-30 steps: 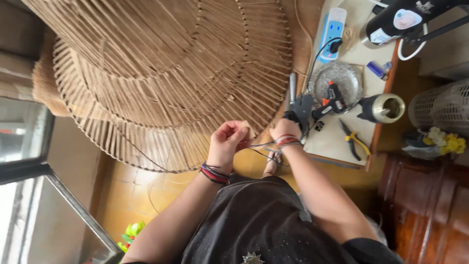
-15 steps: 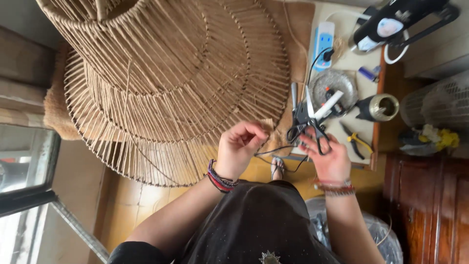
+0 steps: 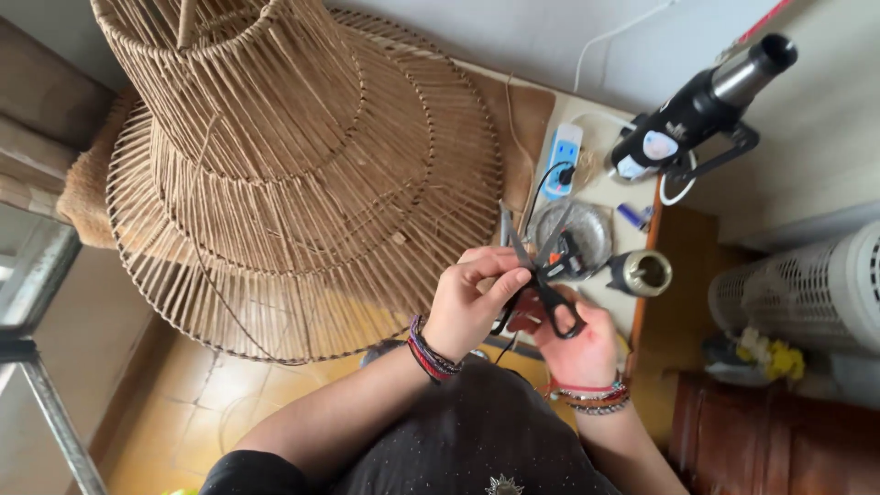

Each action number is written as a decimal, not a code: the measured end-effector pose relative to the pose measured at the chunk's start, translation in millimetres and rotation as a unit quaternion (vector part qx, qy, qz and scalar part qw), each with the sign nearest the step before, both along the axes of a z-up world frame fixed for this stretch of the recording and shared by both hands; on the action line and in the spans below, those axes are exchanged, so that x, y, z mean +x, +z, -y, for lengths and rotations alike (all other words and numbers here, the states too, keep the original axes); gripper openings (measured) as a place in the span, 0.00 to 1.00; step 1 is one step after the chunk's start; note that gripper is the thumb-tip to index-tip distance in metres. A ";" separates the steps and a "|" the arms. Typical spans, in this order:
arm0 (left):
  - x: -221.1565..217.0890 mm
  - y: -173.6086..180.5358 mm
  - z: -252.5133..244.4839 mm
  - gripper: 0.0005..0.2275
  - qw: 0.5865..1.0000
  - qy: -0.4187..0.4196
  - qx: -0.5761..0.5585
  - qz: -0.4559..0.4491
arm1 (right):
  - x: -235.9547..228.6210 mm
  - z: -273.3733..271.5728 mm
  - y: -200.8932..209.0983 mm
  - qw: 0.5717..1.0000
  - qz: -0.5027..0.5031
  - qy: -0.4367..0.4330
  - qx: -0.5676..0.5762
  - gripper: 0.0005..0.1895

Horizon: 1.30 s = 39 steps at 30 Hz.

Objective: Repairing a wicker lampshade by trimming strands with pliers and applying hot glue

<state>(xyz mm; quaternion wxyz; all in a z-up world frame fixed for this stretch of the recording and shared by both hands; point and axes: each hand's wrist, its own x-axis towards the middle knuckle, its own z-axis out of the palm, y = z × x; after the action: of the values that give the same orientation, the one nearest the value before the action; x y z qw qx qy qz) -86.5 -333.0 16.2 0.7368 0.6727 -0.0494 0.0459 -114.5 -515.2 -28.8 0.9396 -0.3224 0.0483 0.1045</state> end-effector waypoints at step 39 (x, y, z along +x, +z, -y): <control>5.7 85.7 85.2 0.24 0.984 0.092 -0.120 -0.092 | 23.1 93.0 93.8 0.851 0.223 0.156 -0.449 0.34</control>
<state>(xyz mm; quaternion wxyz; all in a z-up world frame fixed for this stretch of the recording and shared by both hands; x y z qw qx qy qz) -80.8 -418.2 101.9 0.8060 0.5827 0.0870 0.0569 -91.4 -608.2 65.0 0.6489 -0.7274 -0.1720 0.1421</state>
